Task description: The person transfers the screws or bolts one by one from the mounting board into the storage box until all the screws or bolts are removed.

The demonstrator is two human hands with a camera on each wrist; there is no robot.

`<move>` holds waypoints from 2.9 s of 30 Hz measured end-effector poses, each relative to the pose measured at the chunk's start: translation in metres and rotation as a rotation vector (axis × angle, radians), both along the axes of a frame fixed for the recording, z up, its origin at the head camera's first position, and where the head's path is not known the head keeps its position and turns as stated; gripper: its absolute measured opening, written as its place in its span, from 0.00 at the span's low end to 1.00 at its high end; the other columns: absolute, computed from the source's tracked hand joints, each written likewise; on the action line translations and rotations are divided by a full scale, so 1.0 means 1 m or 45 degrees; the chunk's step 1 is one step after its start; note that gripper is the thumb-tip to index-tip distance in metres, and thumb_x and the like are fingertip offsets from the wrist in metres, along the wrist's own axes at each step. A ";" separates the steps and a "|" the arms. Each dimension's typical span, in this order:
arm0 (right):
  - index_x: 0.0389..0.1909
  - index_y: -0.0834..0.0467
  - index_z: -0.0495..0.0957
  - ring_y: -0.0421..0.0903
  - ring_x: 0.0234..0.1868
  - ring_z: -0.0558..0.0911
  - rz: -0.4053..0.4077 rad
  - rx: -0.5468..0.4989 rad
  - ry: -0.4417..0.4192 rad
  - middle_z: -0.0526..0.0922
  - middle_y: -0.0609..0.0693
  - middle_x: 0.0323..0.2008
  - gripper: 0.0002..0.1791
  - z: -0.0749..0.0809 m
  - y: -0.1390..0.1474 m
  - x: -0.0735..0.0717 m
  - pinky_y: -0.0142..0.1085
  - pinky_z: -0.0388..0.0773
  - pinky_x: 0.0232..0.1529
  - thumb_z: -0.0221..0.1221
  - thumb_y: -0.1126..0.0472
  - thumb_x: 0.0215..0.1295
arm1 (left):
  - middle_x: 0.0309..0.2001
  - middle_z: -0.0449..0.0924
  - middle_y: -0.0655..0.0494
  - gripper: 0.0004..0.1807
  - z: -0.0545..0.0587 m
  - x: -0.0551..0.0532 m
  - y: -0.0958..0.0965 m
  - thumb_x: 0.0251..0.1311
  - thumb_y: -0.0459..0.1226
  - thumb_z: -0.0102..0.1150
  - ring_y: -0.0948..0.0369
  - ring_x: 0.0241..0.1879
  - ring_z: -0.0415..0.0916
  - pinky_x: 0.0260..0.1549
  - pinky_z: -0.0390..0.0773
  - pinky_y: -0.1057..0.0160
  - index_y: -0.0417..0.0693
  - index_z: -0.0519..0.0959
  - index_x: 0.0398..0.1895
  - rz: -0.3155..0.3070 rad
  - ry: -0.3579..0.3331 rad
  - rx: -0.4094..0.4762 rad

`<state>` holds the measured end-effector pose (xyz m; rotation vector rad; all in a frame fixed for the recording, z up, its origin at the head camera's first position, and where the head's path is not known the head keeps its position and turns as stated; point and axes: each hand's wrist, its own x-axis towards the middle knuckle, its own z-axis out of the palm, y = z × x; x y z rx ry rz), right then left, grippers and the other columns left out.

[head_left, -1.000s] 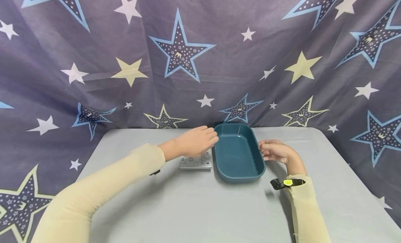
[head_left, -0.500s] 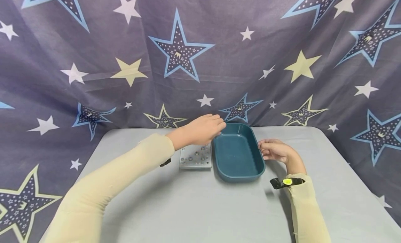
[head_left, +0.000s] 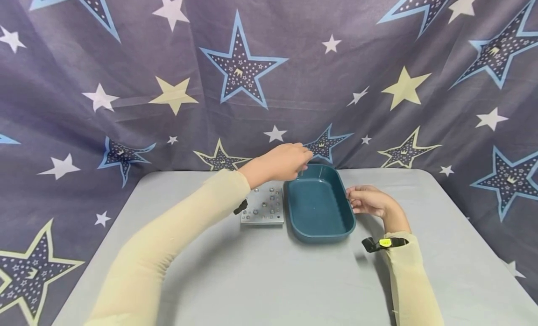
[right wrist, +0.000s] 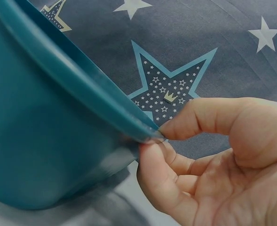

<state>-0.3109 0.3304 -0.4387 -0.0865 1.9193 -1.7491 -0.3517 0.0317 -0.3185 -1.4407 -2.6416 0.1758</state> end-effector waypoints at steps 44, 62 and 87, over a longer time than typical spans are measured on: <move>0.45 0.61 0.69 0.34 0.29 0.77 -0.015 -0.023 -0.010 0.76 0.41 0.27 0.08 -0.002 0.000 -0.001 0.30 0.81 0.37 0.44 0.69 0.69 | 0.17 0.65 0.62 0.23 -0.005 -0.033 0.065 0.73 0.36 0.53 0.66 0.18 0.56 0.27 0.64 0.68 0.52 0.66 0.14 0.183 -0.816 0.304; 0.44 0.61 0.69 0.34 0.28 0.75 -0.010 -0.031 -0.011 0.74 0.42 0.26 0.08 -0.001 -0.001 0.000 0.30 0.80 0.36 0.44 0.70 0.68 | 0.47 0.86 0.40 0.16 -0.040 -0.039 0.082 0.75 0.38 0.51 0.49 0.46 0.84 0.44 0.82 0.60 0.32 0.84 0.45 0.447 -0.975 0.203; 0.44 0.61 0.70 0.34 0.29 0.76 -0.020 -0.021 -0.012 0.76 0.42 0.27 0.07 -0.002 0.000 -0.001 0.30 0.81 0.36 0.44 0.70 0.70 | 0.18 0.77 0.56 0.14 -0.083 -0.033 0.096 0.67 0.37 0.62 0.63 0.17 0.71 0.19 0.72 0.69 0.43 0.83 0.21 0.697 -0.861 0.374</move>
